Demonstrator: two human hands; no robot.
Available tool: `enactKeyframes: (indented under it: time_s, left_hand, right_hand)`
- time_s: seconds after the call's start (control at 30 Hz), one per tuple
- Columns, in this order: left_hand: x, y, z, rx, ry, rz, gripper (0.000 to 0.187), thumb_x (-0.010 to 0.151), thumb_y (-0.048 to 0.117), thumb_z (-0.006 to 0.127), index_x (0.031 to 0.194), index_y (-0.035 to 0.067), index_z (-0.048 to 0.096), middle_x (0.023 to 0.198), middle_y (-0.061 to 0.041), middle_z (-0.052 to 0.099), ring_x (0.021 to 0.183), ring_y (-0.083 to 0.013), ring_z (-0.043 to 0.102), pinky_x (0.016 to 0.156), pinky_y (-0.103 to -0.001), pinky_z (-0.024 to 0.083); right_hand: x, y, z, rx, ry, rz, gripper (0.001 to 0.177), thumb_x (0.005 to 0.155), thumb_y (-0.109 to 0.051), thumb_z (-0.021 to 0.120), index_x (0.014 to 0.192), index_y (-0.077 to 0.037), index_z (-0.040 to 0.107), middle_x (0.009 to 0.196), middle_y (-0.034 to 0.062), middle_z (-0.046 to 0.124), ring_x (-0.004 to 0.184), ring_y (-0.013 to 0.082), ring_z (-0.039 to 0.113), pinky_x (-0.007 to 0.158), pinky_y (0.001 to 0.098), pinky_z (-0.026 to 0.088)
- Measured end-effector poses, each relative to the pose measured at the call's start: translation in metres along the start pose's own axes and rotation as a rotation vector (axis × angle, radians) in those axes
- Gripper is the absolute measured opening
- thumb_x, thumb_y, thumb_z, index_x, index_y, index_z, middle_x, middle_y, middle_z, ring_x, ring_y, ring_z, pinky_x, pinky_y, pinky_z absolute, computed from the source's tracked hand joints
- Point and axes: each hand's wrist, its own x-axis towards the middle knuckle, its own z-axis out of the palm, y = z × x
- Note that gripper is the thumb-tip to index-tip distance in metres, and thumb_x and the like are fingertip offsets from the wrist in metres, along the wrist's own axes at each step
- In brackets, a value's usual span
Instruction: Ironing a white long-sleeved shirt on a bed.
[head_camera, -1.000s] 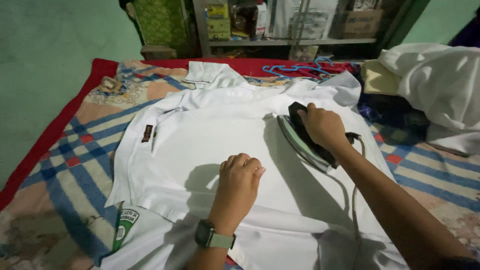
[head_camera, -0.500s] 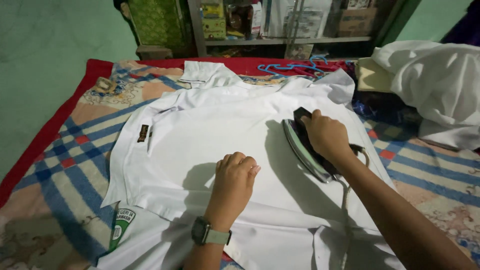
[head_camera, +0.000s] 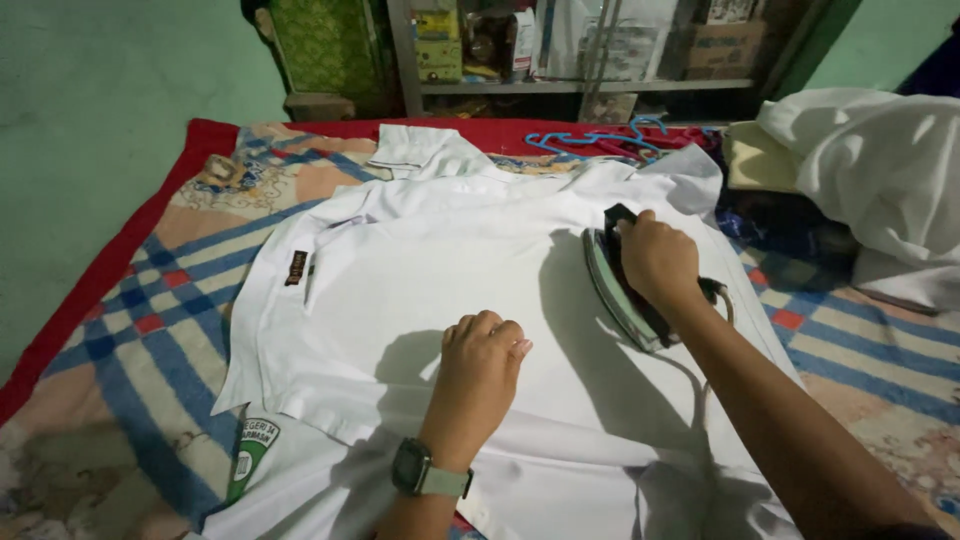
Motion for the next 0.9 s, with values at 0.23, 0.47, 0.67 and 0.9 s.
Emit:
enactKeyframes:
  time_s: [0.23,0.47,0.67,0.9]
  left_hand:
    - [0.0,-0.005,0.003,0.024,-0.057,-0.031,0.014,0.096,0.019,0.066,0.093,0.006,0.069,0.095,-0.01,0.064,0.095,-0.0295,0.059,0.089,-0.047,0.044]
    - [0.001,-0.013,-0.005,0.039,-0.021,-0.048,0.012,0.095,0.019,0.067,0.093,0.007,0.07,0.095,-0.01,0.064,0.096,-0.0311,0.06,0.089,-0.047,0.045]
    - [0.001,-0.016,-0.019,0.071,-0.003,-0.12,0.012,0.094,0.019,0.067,0.093,0.007,0.069,0.094,-0.01,0.065,0.095,-0.0322,0.06,0.089,-0.048,0.045]
    - [0.0,-0.016,-0.022,0.091,-0.005,-0.129,0.013,0.093,0.019,0.067,0.094,0.006,0.069,0.095,-0.013,0.065,0.096,-0.0351,0.061,0.087,-0.049,0.045]
  right_hand:
    - [0.017,-0.001,0.008,-0.019,0.009,-0.004,0.047,0.108,-0.043,0.047,0.103,0.001,0.064,0.084,0.0263,0.073,0.078,0.0451,0.073,0.073,0.0542,0.057]
    - [-0.023,-0.007,-0.044,0.013,-0.201,-0.039,0.051,0.107,-0.046,0.043,0.109,0.001,0.064,0.082,0.025,0.073,0.073,0.0435,0.074,0.072,0.0542,0.058]
    - [-0.032,-0.017,-0.057,-0.032,-0.159,-0.144,0.055,0.102,-0.055,0.05,0.106,-0.002,0.068,0.077,0.022,0.073,0.069,0.0411,0.072,0.067,0.0511,0.058]
    - [-0.008,-0.05,-0.046,-0.049,-0.227,-0.231,0.056,0.098,-0.057,0.052,0.111,-0.005,0.067,0.075,0.0208,0.073,0.066,0.0391,0.072,0.063,0.0508,0.057]
